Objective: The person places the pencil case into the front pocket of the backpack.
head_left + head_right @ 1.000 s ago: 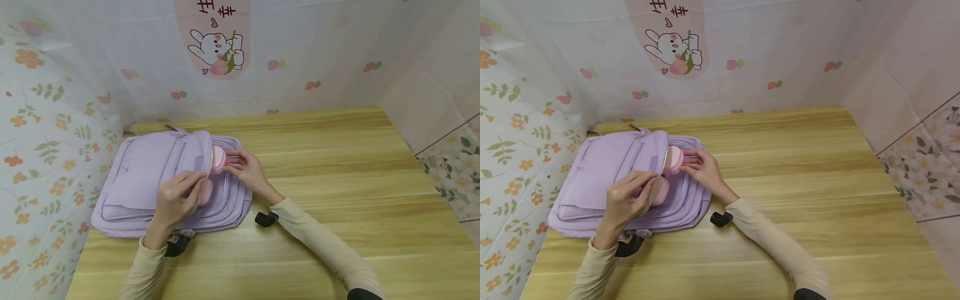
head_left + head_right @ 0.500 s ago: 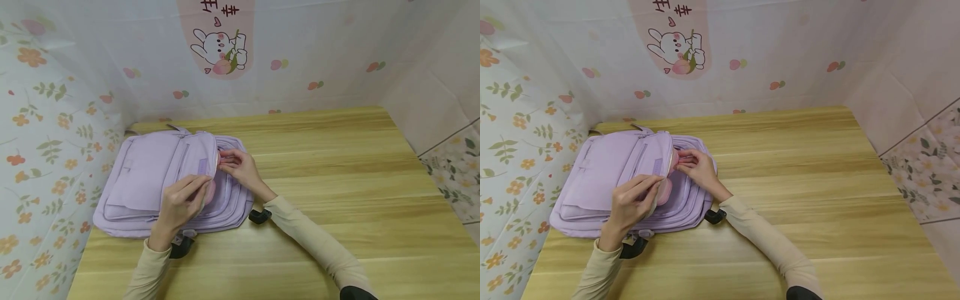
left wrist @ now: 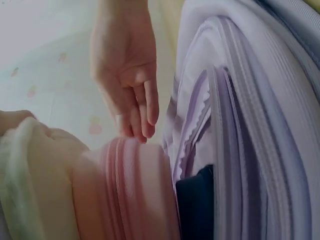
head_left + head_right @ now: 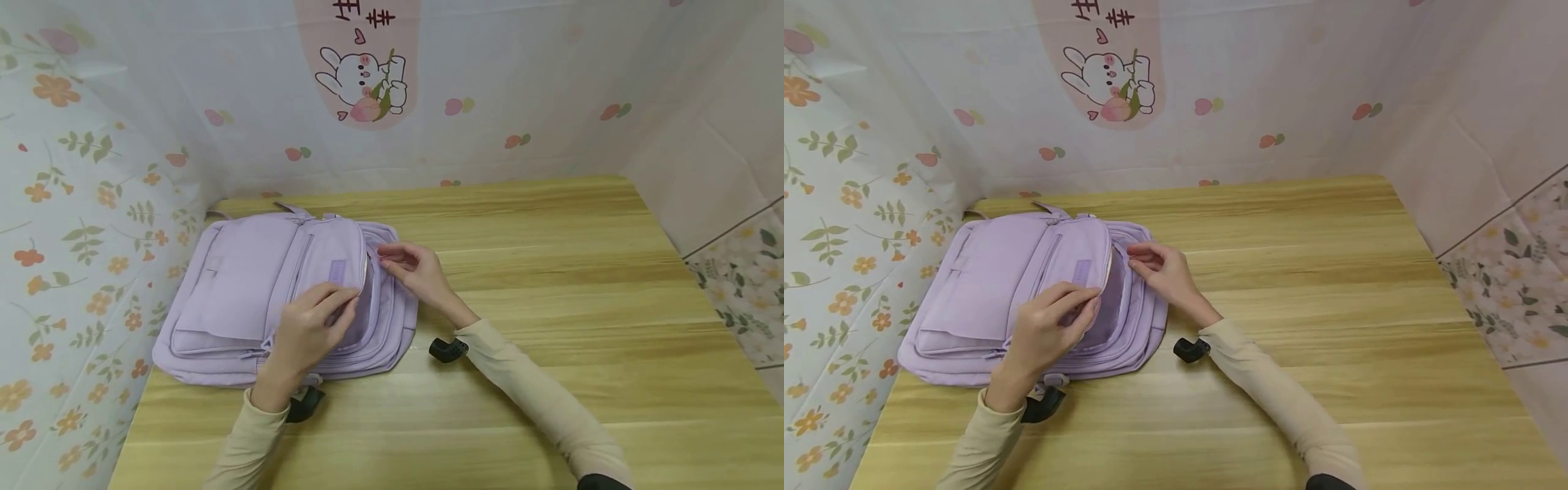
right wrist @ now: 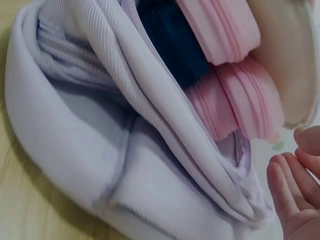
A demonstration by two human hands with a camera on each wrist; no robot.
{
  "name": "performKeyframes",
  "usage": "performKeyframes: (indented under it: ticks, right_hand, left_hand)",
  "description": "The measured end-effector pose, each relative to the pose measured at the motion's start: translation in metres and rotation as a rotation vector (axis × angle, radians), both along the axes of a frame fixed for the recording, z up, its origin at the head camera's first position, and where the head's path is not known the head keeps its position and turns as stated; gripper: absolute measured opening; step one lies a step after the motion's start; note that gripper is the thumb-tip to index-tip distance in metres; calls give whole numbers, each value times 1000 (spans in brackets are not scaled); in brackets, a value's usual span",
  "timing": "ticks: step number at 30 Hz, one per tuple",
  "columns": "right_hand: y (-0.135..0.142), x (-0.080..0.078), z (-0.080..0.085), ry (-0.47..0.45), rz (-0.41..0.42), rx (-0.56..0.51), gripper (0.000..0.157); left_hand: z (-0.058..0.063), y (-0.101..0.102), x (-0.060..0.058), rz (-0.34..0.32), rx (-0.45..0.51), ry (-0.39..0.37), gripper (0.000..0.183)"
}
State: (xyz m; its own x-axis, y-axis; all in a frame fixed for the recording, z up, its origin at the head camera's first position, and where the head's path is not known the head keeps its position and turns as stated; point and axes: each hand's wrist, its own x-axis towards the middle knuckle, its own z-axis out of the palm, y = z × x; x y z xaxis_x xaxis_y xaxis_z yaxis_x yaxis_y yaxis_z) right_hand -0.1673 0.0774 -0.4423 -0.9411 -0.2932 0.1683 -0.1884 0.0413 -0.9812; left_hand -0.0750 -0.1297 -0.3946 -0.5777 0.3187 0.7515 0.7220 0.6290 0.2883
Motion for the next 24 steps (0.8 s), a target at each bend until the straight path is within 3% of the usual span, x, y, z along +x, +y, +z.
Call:
performKeyframes:
  ticks: [5, 12, 19, 24]
  right_hand:
    - [15, 0, 1, 5, -19, 36, 27]
    - [36, -5, 11, 35, -34, 86, 30]
    - [60, -3, 25, 98, -25, 240, 40]
    - [77, 3, 32, 166, -12, 443, 55]
  left_hand:
    - [-6, 8, 2, 64, -118, -22, 8]
    - [-11, 15, 5, 96, -214, -12, 6]
    - [6, 16, 2, 137, -235, -69, 13]
    - [19, 17, -4, 179, -243, -116, 34]
